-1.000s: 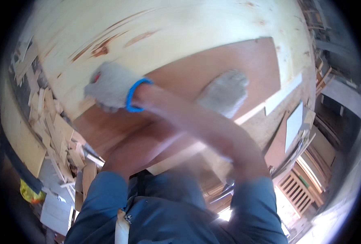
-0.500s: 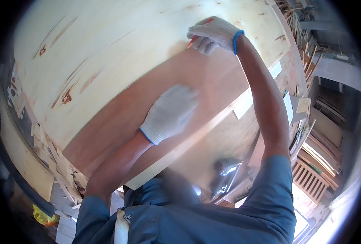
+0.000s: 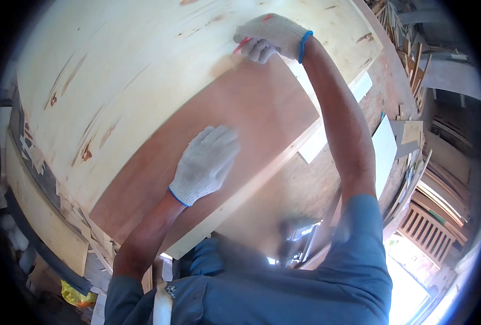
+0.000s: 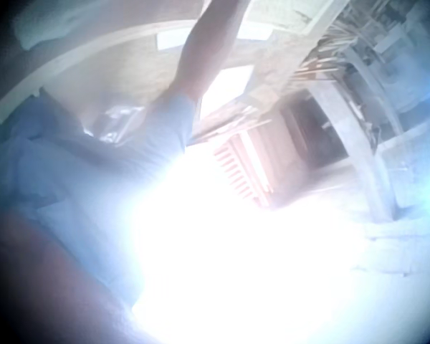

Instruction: The person sands a rectangular wooden board by hand on a workbench, repeatedly flipping and repositioning it to smooth different edges and surfaces. The person then places a smaller reddish board on the larger board and marks its outline with a red pencil.

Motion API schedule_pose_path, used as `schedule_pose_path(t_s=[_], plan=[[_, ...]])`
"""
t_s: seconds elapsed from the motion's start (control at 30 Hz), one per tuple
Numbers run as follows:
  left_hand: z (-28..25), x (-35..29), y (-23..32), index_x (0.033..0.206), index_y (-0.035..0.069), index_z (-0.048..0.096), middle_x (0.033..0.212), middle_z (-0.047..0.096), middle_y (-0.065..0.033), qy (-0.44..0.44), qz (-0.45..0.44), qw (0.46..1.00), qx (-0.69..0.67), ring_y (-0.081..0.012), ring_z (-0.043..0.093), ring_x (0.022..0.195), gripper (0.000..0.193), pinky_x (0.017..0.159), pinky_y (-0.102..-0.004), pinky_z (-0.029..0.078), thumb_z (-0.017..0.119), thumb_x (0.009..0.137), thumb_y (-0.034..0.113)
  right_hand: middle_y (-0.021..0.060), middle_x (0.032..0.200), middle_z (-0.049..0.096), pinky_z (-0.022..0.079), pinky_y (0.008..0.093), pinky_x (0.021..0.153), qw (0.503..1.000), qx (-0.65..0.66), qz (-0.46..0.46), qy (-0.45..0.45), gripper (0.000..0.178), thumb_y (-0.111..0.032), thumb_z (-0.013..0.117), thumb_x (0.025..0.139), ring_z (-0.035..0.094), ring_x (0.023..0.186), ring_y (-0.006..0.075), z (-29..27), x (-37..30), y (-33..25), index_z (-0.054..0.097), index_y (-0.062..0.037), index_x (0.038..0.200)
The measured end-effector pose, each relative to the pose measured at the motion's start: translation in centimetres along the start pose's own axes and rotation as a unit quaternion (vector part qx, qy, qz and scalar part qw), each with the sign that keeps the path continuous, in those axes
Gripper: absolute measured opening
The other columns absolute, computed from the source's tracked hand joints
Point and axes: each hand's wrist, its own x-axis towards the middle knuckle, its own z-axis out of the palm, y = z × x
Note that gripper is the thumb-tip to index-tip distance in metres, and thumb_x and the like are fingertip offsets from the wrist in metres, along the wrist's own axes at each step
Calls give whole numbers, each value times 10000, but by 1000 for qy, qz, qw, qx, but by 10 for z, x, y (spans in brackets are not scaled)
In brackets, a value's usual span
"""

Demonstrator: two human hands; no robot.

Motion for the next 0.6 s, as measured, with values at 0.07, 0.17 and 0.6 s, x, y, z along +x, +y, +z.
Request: schedule_pose_path(t_s=[0.07,0.17,0.6], plan=[[-1,3,2,966,24,676,1130,633,-123,-3,0,1000,16,-314,589,1109,166,985,-444,474,616,836,108,64,693,617,410,273,497,1000,-22,-10,-3,272,-292,666,895,547,561,145,-11,3,1,669,-23,858],[-8,5,3,1109,68,635,1262,601,-111,-79,-38,996,-9,-340,568,1191,296,1042,-492,453,682,817,56,69,689,617,407,283,497,994,-104,18,38,297,-324,666,871,544,556,145,-13,1,0,666,-28,849],[-1,6,2,1146,81,623,1241,628,-115,-56,-24,998,-4,-364,599,1154,356,993,-500,480,710,802,49,128,687,694,488,319,474,991,-131,-7,-20,333,-315,661,855,583,506,186,-12,22,10,707,7,784]])
